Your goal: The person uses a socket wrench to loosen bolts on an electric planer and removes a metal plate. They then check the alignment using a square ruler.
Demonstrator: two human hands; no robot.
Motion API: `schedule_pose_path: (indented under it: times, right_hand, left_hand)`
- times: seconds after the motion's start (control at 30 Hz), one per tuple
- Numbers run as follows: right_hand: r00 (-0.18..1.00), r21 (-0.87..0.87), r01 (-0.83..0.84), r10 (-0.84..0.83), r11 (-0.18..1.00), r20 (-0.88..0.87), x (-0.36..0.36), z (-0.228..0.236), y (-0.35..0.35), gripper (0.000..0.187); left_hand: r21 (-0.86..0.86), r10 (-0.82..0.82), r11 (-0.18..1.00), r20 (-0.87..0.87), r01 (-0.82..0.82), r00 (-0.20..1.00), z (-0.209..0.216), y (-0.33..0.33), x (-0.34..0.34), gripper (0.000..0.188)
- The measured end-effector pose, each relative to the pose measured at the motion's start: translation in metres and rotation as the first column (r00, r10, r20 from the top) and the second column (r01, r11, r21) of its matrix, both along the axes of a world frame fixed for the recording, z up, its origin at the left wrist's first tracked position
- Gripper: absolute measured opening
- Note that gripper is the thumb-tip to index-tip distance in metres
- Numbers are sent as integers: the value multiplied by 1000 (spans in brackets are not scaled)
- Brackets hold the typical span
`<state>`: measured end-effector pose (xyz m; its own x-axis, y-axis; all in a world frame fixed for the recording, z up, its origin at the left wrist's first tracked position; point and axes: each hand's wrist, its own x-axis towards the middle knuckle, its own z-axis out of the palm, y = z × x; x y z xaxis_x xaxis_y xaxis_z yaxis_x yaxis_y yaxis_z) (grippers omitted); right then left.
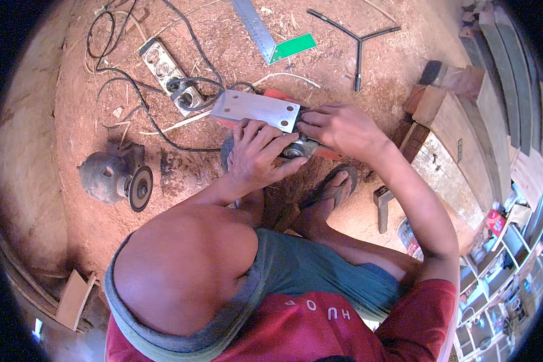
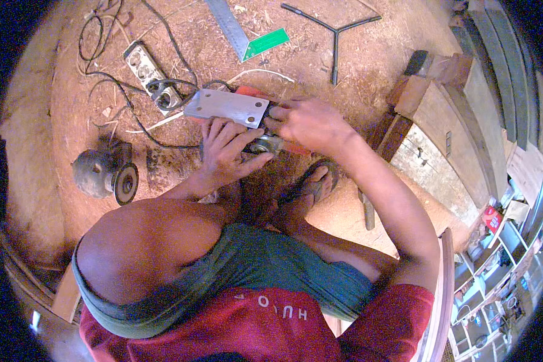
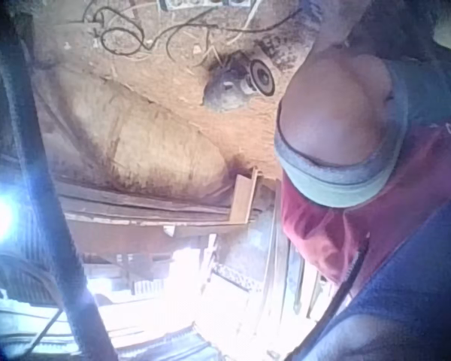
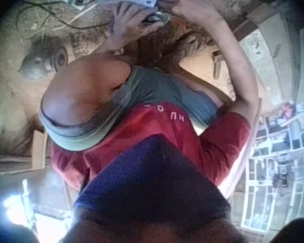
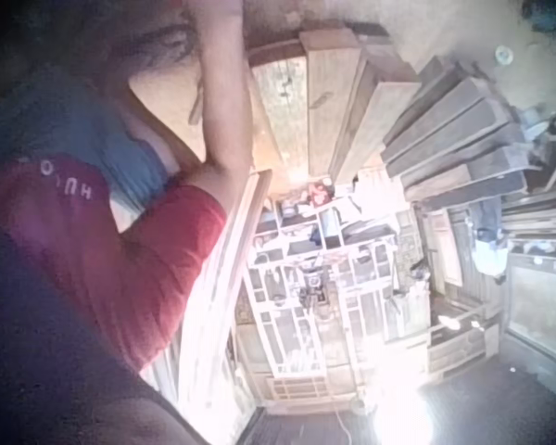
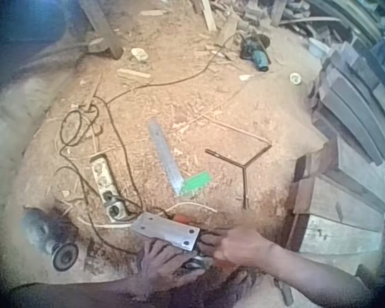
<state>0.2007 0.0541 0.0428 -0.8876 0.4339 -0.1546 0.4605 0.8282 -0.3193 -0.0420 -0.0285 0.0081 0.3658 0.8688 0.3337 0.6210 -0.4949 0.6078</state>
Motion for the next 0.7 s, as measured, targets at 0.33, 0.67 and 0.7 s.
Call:
schedule_pose_path:
  times: [0.33, 0.67, 0.7]
  right_hand:
    - [894, -404, 317, -412, 858, -174, 6, -9, 9, 29]
    - [853, -449, 436, -517, 780, -70, 10, -36, 9, 28]
    - [859, -421, 438, -507, 794, -63, 9, -34, 9, 28]
  left_hand:
    - [-52, -39, 998, -21, 38, 999, 11, 8, 3, 44]
    - [-55, -61, 997, -38, 59, 997, 11, 8, 2, 45]
    - [-54, -59, 997, -41, 56, 997, 11, 8, 2, 45]
